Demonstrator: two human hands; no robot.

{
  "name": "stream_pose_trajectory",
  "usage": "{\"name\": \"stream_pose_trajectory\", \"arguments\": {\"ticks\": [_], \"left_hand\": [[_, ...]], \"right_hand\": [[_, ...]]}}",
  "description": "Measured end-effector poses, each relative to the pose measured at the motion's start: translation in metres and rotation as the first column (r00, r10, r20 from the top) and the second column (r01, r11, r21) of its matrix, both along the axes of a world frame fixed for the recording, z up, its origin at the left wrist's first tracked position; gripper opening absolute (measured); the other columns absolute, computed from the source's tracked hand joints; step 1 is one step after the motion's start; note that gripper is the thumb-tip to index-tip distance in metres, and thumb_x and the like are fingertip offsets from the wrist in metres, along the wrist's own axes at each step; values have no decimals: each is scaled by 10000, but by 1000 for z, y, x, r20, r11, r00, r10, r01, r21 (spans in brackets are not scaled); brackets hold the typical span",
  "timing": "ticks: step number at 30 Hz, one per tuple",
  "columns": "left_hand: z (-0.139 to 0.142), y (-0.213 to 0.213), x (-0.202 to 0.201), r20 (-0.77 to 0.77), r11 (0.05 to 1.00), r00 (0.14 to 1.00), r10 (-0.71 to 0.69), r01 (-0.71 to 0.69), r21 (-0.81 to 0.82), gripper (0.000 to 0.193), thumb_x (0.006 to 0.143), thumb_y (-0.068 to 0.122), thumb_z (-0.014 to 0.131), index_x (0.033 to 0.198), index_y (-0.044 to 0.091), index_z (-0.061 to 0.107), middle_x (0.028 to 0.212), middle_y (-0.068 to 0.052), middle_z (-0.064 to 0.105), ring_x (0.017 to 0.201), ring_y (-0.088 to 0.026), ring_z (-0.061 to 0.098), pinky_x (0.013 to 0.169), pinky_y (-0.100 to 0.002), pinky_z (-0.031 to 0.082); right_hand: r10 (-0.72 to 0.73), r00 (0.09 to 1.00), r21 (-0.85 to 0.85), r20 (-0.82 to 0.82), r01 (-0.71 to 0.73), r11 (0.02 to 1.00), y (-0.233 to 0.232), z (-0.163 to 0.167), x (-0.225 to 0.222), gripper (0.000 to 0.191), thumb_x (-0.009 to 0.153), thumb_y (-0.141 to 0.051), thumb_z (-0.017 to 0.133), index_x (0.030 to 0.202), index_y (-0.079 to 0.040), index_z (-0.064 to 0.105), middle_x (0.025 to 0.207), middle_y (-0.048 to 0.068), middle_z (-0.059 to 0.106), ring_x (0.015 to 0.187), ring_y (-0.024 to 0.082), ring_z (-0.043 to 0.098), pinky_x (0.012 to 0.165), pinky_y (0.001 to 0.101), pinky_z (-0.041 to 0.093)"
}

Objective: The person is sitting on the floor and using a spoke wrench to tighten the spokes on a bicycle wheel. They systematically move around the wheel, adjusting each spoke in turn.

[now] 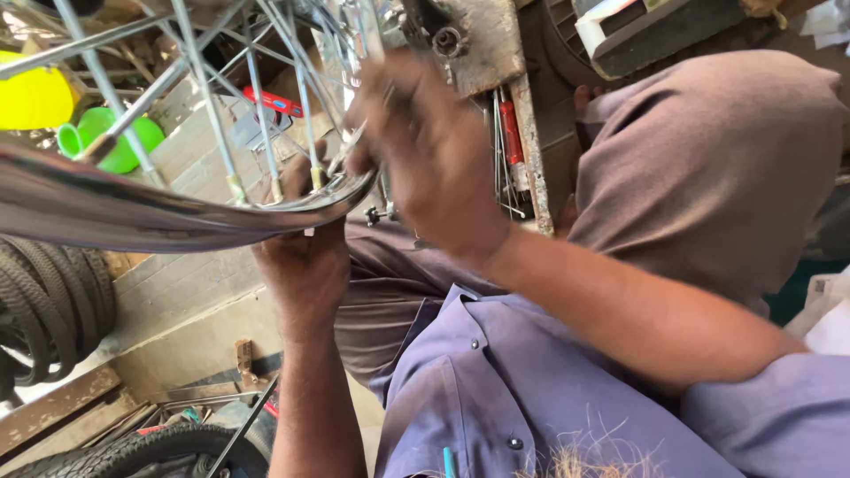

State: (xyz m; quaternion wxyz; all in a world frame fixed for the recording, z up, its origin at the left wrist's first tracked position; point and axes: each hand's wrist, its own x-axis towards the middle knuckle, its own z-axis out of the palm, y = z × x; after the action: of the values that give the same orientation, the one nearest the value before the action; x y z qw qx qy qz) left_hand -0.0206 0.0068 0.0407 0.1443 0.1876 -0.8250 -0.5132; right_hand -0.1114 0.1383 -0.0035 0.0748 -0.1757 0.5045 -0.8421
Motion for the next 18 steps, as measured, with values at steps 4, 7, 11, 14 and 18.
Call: {"name": "stream_pose_trajectory", "arguments": {"ticks": [4,7,11,14,18], "left_hand": [[-1,-5,5,69,926,995,-73,93,-367,374,1003,-53,662,1373,-15,625,1311,-146,684,1264,-224,643,1119,-366,480],[-10,-7,8,18,991,999,-37,39,-128,341,1036,-43,645,1372,-5,605,1306,-121,663,1242,-199,647,1097,-344,509],[-24,-8,9,17,993,999,-38,39,-111,396,994,-72,699,1372,-3,606,1319,-121,643,1242,-204,643,1085,-336,530],[-20,-11,10,22,999,1000,-14,14,-34,464,997,-99,685,1438,-4,573,1412,-128,639,1315,-212,624,1136,-339,521],[8,-29,6,91,967,969,-231,219,129,515,973,-37,659,1464,-21,502,1501,-127,566,1389,-216,553,1150,-356,508]], "right_hand": [[-75,810,174,-581,215,961,4,13,8,133,1167,-178,580,1253,-76,570,1112,114,694,968,230,723,828,341,608],[-23,887,193,-461,125,973,5,30,9,124,1183,-175,610,1264,-86,580,1097,90,709,981,184,733,841,312,613],[-40,997,141,60,31,990,-3,45,-1,216,1134,-198,552,1303,-66,578,1031,73,733,842,142,749,649,268,554],[153,912,-99,380,-125,987,-10,35,-18,279,1118,-196,511,1332,-29,575,975,88,730,737,144,732,615,284,602],[114,958,-161,265,-73,984,-3,15,-19,258,1176,-157,530,1363,16,575,1000,115,693,762,147,713,743,314,664]]}}
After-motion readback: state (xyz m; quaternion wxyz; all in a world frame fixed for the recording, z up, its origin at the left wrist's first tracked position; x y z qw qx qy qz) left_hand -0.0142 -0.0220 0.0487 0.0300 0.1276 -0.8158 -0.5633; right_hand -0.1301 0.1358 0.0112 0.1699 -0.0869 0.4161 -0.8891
